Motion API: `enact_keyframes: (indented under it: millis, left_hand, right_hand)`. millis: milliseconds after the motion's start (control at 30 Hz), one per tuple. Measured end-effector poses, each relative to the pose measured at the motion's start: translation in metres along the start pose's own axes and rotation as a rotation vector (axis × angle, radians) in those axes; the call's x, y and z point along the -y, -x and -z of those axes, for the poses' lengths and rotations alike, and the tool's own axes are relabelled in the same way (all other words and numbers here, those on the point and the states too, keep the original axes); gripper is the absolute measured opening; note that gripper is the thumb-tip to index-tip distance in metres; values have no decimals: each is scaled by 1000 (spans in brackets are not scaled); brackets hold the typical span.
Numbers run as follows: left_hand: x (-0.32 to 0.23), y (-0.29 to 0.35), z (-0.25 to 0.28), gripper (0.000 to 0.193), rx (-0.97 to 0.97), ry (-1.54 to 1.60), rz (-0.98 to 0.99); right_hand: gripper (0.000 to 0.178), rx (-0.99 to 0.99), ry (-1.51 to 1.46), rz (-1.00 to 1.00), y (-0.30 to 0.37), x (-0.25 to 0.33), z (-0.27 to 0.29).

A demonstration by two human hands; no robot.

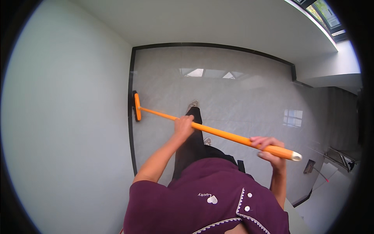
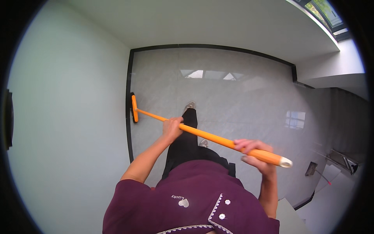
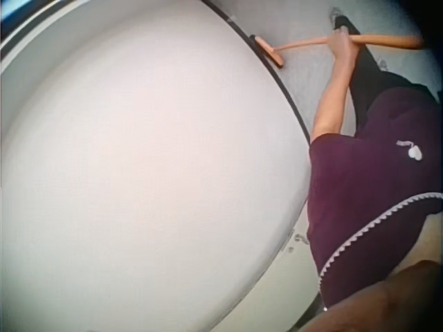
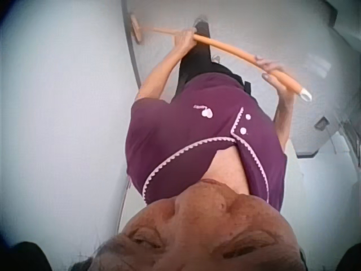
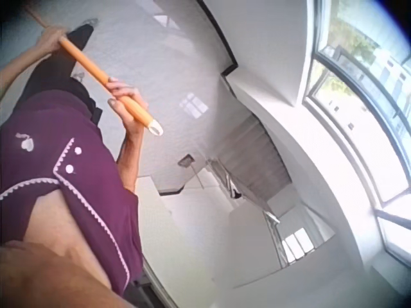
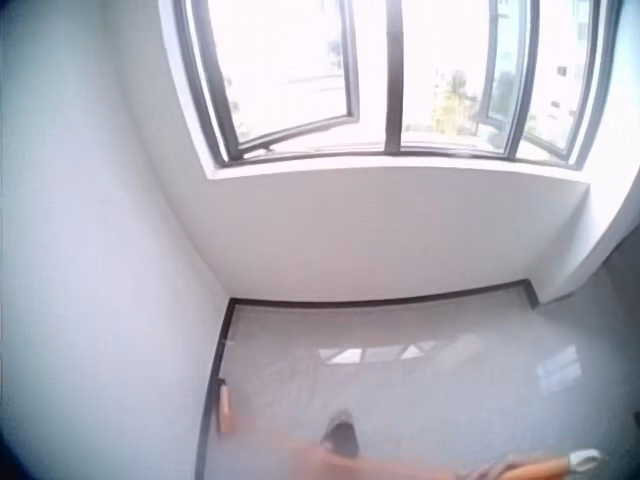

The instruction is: The person sweeps a tiled floor in a stairwell using a long-handled broom. They move debris toward a dustpan and sweep around a fire extinguisher and along the base of the stairs.

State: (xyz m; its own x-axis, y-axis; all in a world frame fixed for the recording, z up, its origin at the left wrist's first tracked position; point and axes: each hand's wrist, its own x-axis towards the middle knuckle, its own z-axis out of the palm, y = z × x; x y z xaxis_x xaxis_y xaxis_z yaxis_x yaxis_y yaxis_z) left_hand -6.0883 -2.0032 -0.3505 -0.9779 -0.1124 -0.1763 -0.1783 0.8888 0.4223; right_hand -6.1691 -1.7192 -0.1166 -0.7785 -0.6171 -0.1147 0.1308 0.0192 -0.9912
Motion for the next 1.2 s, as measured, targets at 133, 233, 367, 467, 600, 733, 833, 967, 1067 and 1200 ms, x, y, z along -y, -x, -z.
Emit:
enact_keyframes:
  millis: [133,233,367,467,600,733,833,967,1067,1200]
  left_hand:
    - [64,-20,-31,16,-156,59,121]
    - [18,-70,-6,14,78,91,112]
    - [-105,-157,15,12,149,275,-143]
    - [-205,-208,56,10,250,479,-380]
    - [-240,-234,121,14,204,530,-579]
    - [-203,-238,150,17,174,435,-445]
    - [-126,-267,137,18,77,187,-256]
    - [-11,-318,130,17,50,20,-52]
    - [63,-353,123,20,-5,16,9]
    - [95,-374,88,19,104,-69,47]
  right_hand:
    - [13,158,65,-45,-69,-21,-43]
    - [13,-44,2,-171,-87,8,-3]
    - [14,-318,329,-165,-96,133,56]
    - [19,-329,741,-21,-88,221,73]
    - [20,-392,869,189,-59,280,93]
    - [26,-464,537,9,-68,271,135]
    - [23,-431,282,5,-151,186,132]
    - [16,-243,57,-30,-277,100,107]
    - [14,-185,-73,-42,-342,64,82]
    - [16,-257,-134,-84,-351,32,59]
